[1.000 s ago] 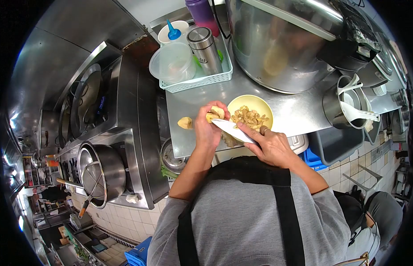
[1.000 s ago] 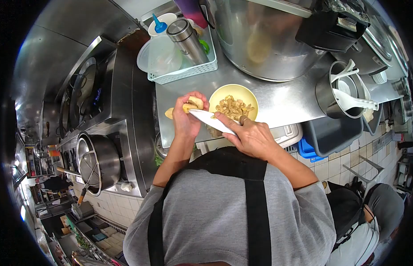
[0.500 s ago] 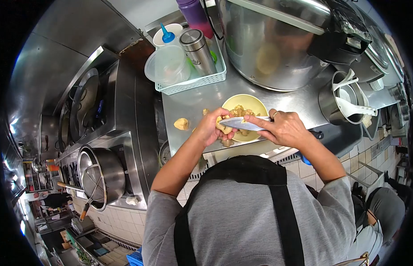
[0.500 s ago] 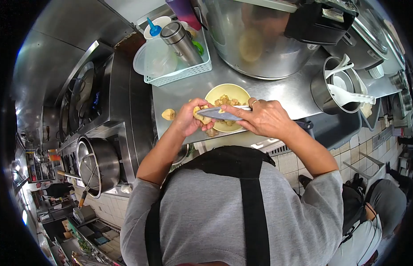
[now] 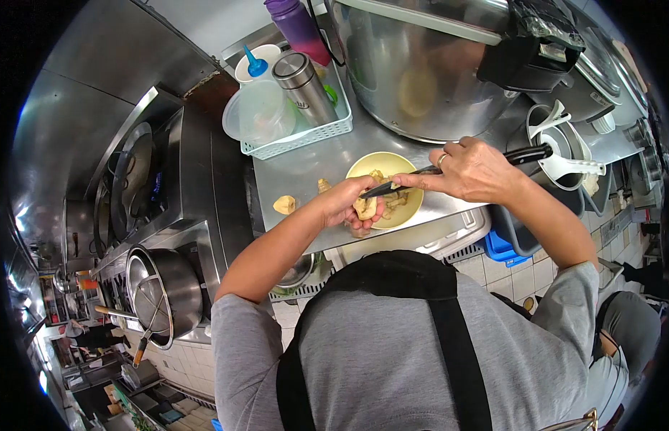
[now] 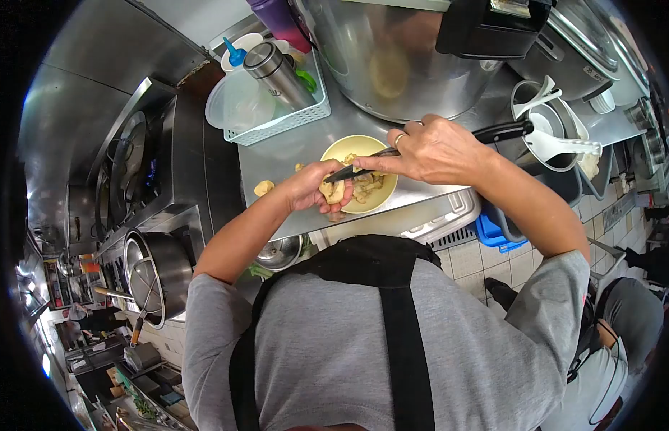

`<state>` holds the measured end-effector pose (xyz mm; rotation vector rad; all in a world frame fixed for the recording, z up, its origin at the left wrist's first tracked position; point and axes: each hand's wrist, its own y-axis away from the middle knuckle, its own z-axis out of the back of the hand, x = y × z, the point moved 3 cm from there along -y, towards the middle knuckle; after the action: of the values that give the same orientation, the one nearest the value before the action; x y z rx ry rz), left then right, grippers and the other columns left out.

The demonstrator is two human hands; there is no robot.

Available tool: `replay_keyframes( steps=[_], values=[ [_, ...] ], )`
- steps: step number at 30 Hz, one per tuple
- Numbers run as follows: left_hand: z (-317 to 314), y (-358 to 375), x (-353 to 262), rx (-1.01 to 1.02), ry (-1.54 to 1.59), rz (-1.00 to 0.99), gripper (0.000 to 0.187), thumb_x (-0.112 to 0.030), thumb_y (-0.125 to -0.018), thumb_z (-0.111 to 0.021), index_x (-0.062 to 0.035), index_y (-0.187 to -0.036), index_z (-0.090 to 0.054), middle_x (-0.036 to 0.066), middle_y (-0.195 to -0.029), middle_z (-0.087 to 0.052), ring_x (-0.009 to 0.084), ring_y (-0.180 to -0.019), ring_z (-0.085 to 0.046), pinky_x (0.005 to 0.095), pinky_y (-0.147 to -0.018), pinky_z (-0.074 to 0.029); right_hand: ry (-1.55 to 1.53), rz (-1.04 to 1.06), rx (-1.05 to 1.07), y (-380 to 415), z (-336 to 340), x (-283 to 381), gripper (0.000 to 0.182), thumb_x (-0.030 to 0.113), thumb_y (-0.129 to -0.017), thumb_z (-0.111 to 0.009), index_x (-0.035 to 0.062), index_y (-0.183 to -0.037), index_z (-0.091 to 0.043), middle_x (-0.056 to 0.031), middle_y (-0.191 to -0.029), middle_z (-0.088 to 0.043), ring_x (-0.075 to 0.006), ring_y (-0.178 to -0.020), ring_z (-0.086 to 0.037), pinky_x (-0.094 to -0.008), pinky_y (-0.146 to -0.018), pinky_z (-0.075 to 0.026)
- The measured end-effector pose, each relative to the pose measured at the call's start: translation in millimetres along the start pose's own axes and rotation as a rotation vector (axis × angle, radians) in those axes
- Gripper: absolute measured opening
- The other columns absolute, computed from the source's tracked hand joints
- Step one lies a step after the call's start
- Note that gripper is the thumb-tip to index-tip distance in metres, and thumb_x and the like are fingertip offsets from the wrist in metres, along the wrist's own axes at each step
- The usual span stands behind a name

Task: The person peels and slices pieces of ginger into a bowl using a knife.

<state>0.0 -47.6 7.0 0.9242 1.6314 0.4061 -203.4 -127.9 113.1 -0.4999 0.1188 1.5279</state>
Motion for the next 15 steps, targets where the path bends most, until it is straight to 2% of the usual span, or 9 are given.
replay_keyframes(
  steps=[7,10,13,15],
  values=[
    [10.8,-17.7,-8.1,-0.218,0.285,-0.162,0.038,-0.036,-0.092,-0.038,-0.0036,-0.079,-0.055,0.009,-0.065,-0.056,0.0183,-0.052,-0.054,0.0252,-0.04,-0.041,0.135,0.058,0.006,-11.5,8.8,-6.3,0.057,0.02,-0.081,-0.052,0.0356,-0.135,-0.046,0.003,-0.066,-0.045,-0.012,-0.054,-0.05,-0.0249,-0.045,-0.039],
    [13.9,-22.0,-6.0,-0.28,0.394,-0.227,0.04,-0.04,-0.092,-0.039,-0.0052,-0.078,-0.055,0.007,-0.065,-0.055,0.0173,-0.054,-0.052,0.0286,-0.044,-0.041,0.116,0.056,0.01,-11.8,9.1,-6.6,0.057,0.02,-0.08,-0.052,0.0353,-0.135,-0.047,0.003,-0.066,-0.046,-0.0117,-0.055,-0.051,-0.025,-0.045,-0.039],
    [15.6,-20.8,-7.2,-0.278,0.473,-0.273,0.041,-0.039,-0.093,-0.039,-0.0052,-0.077,-0.056,0.007,-0.066,-0.056,0.0182,-0.057,-0.053,0.0308,-0.053,-0.045,0.047,0.041,0.053,-10.0,7.5,-0.2,0.048,0.021,-0.083,-0.051,0.0337,-0.13,-0.051,0.0017,-0.071,-0.051,-0.0123,-0.057,-0.054,-0.0271,-0.047,-0.041],
    [17.5,-20.8,-9.0,-0.282,0.541,-0.372,0.041,-0.039,-0.092,-0.039,-0.0048,-0.078,-0.057,0.008,-0.068,-0.057,0.0189,-0.06,-0.055,0.0318,-0.058,-0.047,-0.035,-0.003,0.048,-5.2,3.8,-0.2,0.049,0.021,-0.083,-0.053,0.0335,-0.13,-0.051,0.0007,-0.069,-0.051,-0.013,-0.055,-0.055,-0.0285,-0.047,-0.042]
  ],
)
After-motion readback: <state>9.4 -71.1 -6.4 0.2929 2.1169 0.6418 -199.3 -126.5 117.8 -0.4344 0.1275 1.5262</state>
